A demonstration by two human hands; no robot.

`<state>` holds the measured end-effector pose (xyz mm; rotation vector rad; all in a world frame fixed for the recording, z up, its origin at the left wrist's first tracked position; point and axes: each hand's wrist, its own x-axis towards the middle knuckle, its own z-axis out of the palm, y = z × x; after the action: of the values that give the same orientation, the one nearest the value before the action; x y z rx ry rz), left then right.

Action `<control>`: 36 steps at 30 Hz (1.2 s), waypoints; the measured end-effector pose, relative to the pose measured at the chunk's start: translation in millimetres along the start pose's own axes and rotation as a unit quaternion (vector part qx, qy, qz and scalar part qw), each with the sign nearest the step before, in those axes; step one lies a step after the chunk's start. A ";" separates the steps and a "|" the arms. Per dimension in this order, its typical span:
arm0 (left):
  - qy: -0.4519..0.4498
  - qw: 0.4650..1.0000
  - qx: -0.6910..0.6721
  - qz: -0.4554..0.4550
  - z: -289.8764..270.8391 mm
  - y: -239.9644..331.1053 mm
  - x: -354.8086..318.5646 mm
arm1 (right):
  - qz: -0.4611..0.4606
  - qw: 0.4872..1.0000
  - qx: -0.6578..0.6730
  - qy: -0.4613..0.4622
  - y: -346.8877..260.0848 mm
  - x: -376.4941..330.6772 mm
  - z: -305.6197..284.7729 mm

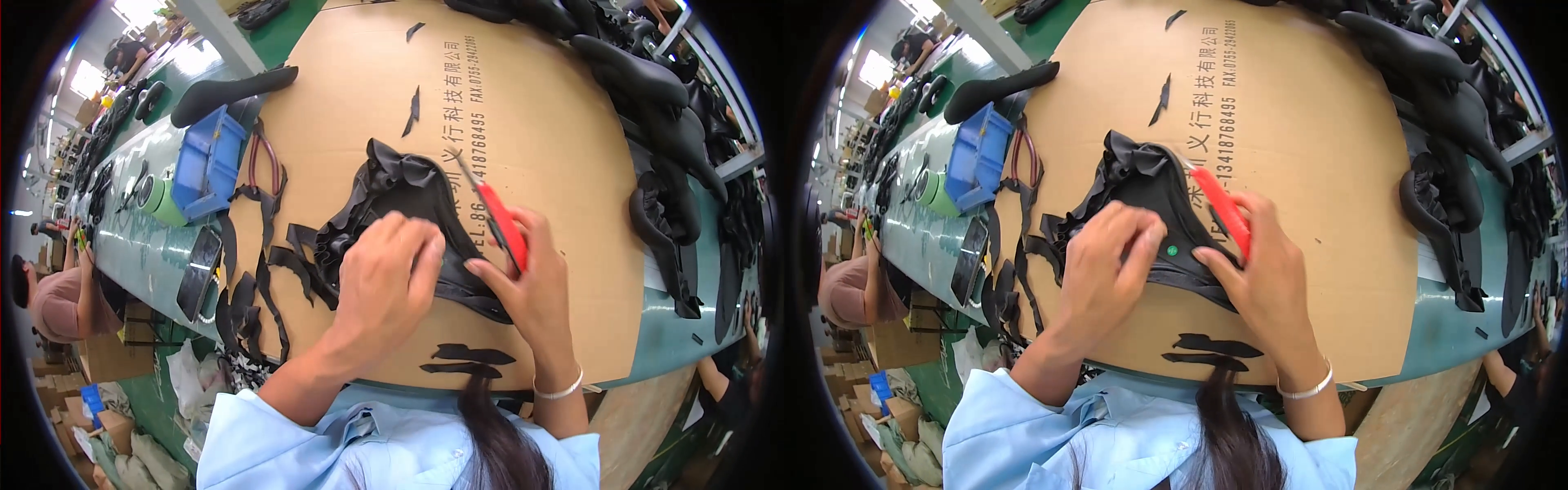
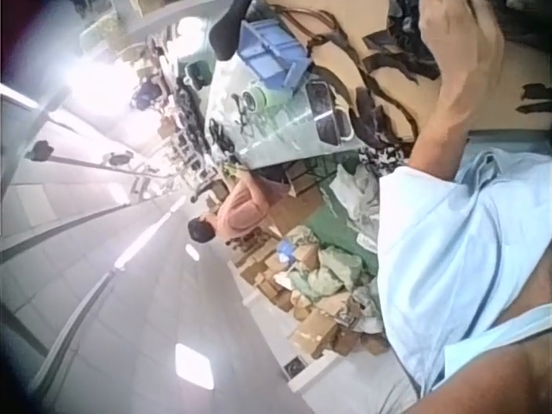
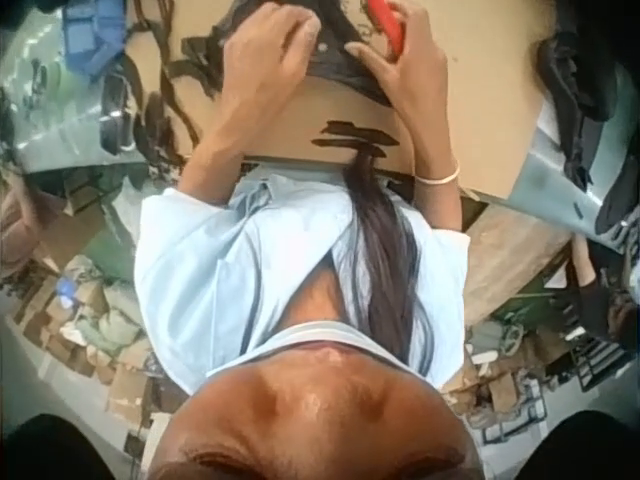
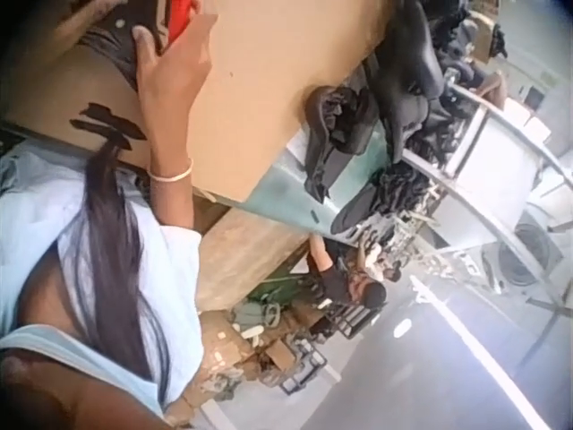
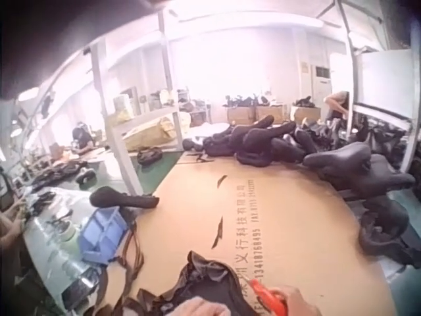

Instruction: Trim excess material from bicycle seats using a utility knife and sort the finished products onto a conveyor belt.

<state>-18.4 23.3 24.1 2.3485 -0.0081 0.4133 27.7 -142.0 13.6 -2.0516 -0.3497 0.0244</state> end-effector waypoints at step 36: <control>-0.009 0.978 -0.088 -0.190 33.7 -11.0 5.6 | 0.141 0.980 0.138 -0.011 -2.4 -3.1 21.5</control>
<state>-1.9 9.1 -4.4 2.1163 0.3757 0.1914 20.6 -123.3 4.7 -1.8114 -0.0622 0.2552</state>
